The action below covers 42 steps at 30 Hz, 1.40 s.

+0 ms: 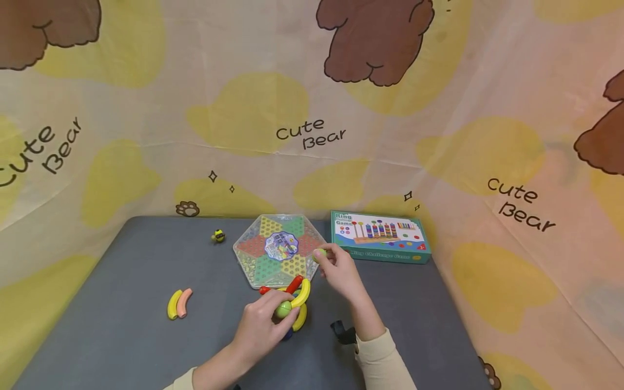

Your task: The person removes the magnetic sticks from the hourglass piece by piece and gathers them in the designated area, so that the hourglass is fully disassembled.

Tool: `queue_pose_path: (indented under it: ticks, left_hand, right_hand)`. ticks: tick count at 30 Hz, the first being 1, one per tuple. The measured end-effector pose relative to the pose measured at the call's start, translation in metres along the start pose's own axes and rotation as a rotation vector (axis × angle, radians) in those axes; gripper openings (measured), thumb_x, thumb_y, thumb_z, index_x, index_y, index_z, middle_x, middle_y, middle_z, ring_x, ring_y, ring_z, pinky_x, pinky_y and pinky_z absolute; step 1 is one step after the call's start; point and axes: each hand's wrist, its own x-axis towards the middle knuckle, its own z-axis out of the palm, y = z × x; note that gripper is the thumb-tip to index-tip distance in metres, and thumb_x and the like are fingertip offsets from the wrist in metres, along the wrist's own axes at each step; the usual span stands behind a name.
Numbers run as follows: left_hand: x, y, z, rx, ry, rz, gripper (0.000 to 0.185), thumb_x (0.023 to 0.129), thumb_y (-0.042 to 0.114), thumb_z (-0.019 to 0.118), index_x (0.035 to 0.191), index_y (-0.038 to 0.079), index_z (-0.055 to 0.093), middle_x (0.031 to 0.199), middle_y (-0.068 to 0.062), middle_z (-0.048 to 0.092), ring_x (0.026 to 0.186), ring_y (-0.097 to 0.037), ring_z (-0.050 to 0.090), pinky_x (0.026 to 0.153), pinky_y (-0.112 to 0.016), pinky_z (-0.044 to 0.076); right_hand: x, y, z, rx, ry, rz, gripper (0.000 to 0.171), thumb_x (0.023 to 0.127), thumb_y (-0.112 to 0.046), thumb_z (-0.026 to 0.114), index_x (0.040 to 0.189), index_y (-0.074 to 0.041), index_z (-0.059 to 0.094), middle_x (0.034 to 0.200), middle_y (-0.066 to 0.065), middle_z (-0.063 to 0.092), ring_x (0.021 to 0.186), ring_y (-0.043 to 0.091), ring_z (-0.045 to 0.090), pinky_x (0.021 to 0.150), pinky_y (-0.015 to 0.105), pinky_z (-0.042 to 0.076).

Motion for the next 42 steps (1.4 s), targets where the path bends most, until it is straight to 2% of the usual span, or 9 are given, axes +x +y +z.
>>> queue_pose_path:
  ticks: [6,11,18,23,28,31,35,38,42]
  left_hand:
    - [0.000,0.000,0.001,0.010,0.022,0.008,0.024,0.075,0.019,0.088,0.093,0.015,0.073,0.089,0.005,0.070,0.071,-0.005,0.065,0.064,-0.023,0.055]
    - [0.000,0.001,0.000,-0.003,0.012,-0.004,0.025,0.075,0.019,0.088,0.094,0.015,0.073,0.089,0.005,0.070,0.071,-0.004,0.065,0.063,-0.021,0.055]
    - [0.000,0.001,0.000,-0.007,0.003,-0.017,0.025,0.075,0.019,0.089,0.094,0.015,0.073,0.090,0.005,0.070,0.071,-0.003,0.063,0.063,-0.019,0.054]
    - [0.000,0.002,0.001,-0.010,0.001,-0.033,0.025,0.076,0.020,0.088,0.095,0.015,0.073,0.091,0.005,0.070,0.074,-0.004,0.065,0.065,-0.020,0.055]
    - [-0.001,0.003,0.000,-0.062,-0.019,-0.059,0.026,0.078,0.022,0.087,0.098,0.013,0.072,0.093,0.004,0.070,0.075,-0.004,0.063,0.065,-0.017,0.053]
    - [-0.001,0.004,-0.003,-0.127,-0.036,-0.086,0.025,0.081,0.021,0.085,0.099,0.011,0.071,0.093,0.003,0.068,0.067,-0.001,0.057,0.060,-0.014,0.049]
    - [0.000,0.007,-0.007,-0.209,-0.073,-0.140,0.019,0.084,0.014,0.077,0.101,0.009,0.070,0.094,0.001,0.067,0.060,0.000,0.053,0.055,-0.017,0.049]
    - [0.000,0.009,-0.010,-0.264,-0.110,-0.194,0.022,0.083,0.007,0.070,0.105,0.008,0.069,0.099,0.000,0.067,0.064,-0.001,0.056,0.058,-0.021,0.054]
    - [-0.001,0.012,-0.013,-0.334,-0.158,-0.280,0.027,0.084,0.004,0.067,0.111,0.007,0.066,0.103,0.000,0.065,0.072,-0.001,0.061,0.063,-0.020,0.057]
  right_hand:
    - [0.007,0.016,-0.015,-0.058,0.082,0.053,0.044,0.096,-0.033,0.071,0.132,-0.008,0.062,0.119,0.015,0.069,0.096,0.025,0.069,0.080,0.040,0.058]
    - [0.014,0.038,-0.025,-0.130,0.132,0.085,0.044,0.091,-0.029,0.076,0.130,-0.011,0.065,0.127,0.014,0.067,0.115,0.033,0.067,0.088,0.046,0.057]
    - [0.027,0.072,-0.035,-0.225,0.175,0.125,0.041,0.089,-0.023,0.078,0.126,-0.009,0.069,0.128,0.017,0.068,0.112,0.036,0.067,0.088,0.047,0.057]
    - [0.034,0.088,-0.034,-0.247,0.188,0.181,0.041,0.088,-0.020,0.079,0.125,-0.004,0.068,0.123,0.020,0.069,0.111,0.037,0.067,0.089,0.049,0.056]
    - [0.041,0.101,-0.030,-0.271,0.196,0.201,0.039,0.086,-0.017,0.081,0.121,-0.003,0.069,0.118,0.020,0.071,0.108,0.036,0.068,0.086,0.047,0.056]
    - [0.044,0.106,-0.028,-0.286,0.199,0.207,0.038,0.086,-0.016,0.081,0.120,-0.003,0.070,0.115,0.019,0.071,0.105,0.035,0.068,0.085,0.048,0.055]
    - [0.046,0.110,-0.028,-0.298,0.190,0.225,0.038,0.085,-0.016,0.081,0.119,-0.002,0.070,0.113,0.018,0.072,0.104,0.034,0.066,0.087,0.049,0.052]
    - [0.046,0.112,-0.027,-0.296,0.174,0.238,0.038,0.085,-0.014,0.081,0.119,-0.001,0.069,0.112,0.019,0.072,0.104,0.034,0.066,0.090,0.050,0.051]
    - [0.047,0.116,-0.027,-0.274,0.161,0.236,0.039,0.085,-0.011,0.081,0.119,0.001,0.068,0.113,0.020,0.072,0.105,0.034,0.067,0.091,0.049,0.052]
